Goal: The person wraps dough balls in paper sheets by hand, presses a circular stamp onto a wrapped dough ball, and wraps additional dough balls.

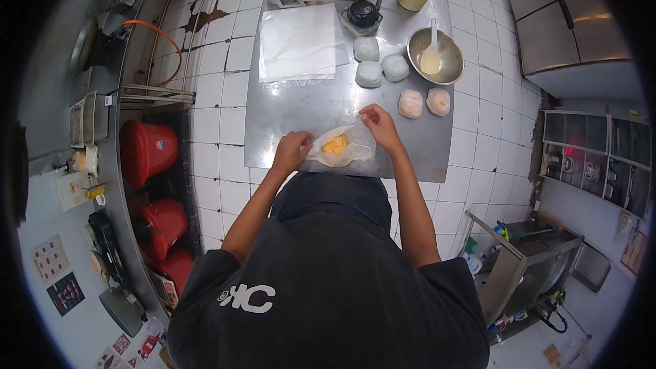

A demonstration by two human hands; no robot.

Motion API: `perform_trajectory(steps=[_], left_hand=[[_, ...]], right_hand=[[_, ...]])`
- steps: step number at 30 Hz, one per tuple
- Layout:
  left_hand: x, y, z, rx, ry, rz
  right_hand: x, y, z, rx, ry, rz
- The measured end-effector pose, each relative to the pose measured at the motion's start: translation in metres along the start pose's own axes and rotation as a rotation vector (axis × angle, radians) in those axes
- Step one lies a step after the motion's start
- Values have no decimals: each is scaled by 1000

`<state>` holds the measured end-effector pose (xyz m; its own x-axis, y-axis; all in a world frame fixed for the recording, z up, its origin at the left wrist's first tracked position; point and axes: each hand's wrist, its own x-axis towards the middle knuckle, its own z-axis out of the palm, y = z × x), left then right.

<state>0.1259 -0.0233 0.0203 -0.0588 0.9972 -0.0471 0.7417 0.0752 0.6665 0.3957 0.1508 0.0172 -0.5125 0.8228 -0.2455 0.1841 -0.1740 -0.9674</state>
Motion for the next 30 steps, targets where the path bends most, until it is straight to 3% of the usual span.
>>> perform_trajectory(steps=[2, 5, 7, 12, 14, 15, 17, 18, 20, 21, 23, 24, 26, 27, 29, 30], left_hand=[[3, -17, 9, -25, -49, -48], [10, -5, 0, -26, -57, -105], [8, 39, -22, 18, 52, 3], [1, 21, -9, 123, -27, -13], [3, 11, -4, 110, -28, -24], [4, 10, -5, 29, -41, -87], [9, 6, -8, -52, -52, -154], [14, 4, -7, -103, -11, -220], [26, -2, -5, -158, 28, -286], [32, -8, 0, -148, 92, -265], [41, -30, 15, -173, 179, -271], [39, -19, 9, -170, 184, -276], [32, 21, -5, 252, 382, -145], [21, 20, -7, 251, 380, -145], [-6, 15, -11, 154, 66, 317], [-16, 21, -12, 148, 54, 313]], right_hand=[[7, 18, 3, -223, 44, -54], [15, 32, 8, -261, 171, -39], [15, 29, 12, -259, 250, -23], [8, 35, 17, -282, 390, -50], [-14, -12, 28, -764, 611, -472], [-24, -17, 25, -763, 609, -473], [-43, -21, 18, -858, 71, -673], [-50, -22, 21, -857, 67, -672], [-61, -22, 26, -815, -168, -587], [-64, -20, 26, -814, -170, -583], [-67, -8, 28, -792, -136, -332], [-67, 1, 26, -790, -141, -336], [-72, 18, 14, -868, -222, -308], [-76, 15, 8, -868, -222, -305], [-90, 0, -3, -907, -355, -427], [-97, -2, -5, -902, -357, -414]])
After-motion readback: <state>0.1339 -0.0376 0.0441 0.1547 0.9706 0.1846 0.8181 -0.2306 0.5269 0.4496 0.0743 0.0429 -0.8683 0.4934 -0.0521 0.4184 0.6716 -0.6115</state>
